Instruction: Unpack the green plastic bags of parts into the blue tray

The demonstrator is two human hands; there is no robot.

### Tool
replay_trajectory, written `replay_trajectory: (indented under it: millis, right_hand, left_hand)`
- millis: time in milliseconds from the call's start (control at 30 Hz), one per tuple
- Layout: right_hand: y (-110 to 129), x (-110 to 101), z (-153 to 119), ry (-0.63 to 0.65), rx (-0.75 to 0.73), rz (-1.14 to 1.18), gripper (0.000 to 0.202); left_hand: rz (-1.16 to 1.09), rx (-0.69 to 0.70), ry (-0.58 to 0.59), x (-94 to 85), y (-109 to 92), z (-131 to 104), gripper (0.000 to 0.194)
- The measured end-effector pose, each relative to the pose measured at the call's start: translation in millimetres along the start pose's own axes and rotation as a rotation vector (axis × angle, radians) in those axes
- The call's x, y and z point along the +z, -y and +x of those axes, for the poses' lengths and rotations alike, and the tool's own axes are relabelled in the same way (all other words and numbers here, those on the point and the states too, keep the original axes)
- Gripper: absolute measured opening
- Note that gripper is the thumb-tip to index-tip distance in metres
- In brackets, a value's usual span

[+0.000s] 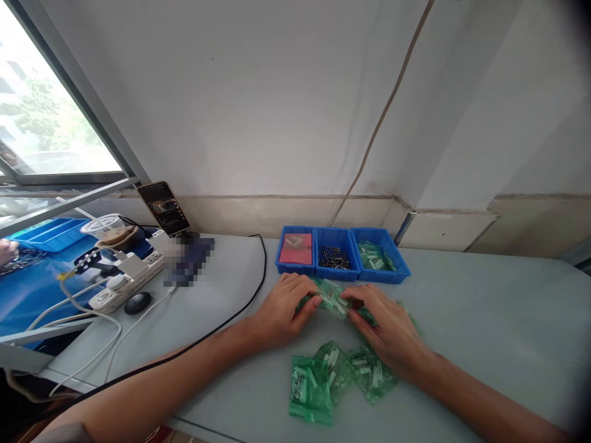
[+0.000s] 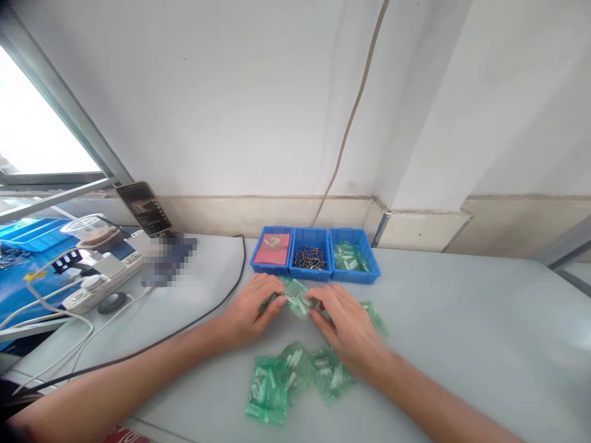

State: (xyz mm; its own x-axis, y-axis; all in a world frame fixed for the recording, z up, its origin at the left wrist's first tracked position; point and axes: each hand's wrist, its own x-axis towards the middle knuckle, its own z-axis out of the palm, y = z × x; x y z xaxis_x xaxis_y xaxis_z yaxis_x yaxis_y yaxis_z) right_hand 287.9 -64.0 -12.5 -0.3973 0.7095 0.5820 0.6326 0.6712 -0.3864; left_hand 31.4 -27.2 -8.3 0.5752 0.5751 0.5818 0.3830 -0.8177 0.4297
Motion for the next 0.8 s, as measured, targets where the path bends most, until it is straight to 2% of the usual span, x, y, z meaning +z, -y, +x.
replay_trajectory:
  millis: [167, 300, 433, 633, 800]
  right_hand:
    - [-1.4, 0.5, 1.6, -0.017, -0.020, -0.013, 0.010]
    - [0.3, 1.0, 2.4, -0.010, -0.003, -0.029, 0.020]
    - [1.6, 1.2, 2.5, 0.000, -0.001, -0.053, 0.025]
    - [0.9, 1.1, 1.6, 0.037, 0.011, -0.028, 0.024]
    - [1.5, -0.3, 0.9, 0.067, 0.045, -0.007, 0.022]
  left_hand:
    - [0.011, 0.016, -0.009, 0.2, 0.5, 0.1, 0.018]
    - [0.021, 0.013, -0.021, 1.0, 1.1, 0.1, 0.013]
    - [0.015, 0.064, -0.061, 3.0, 3.6, -0.1, 0.026]
    - [-0.042, 0.204, -0.048, 3.4, 5.8, -0.3, 0.042]
    - [-0.043, 0.186, -0.058, 2.8, 5.4, -0.2, 0.043]
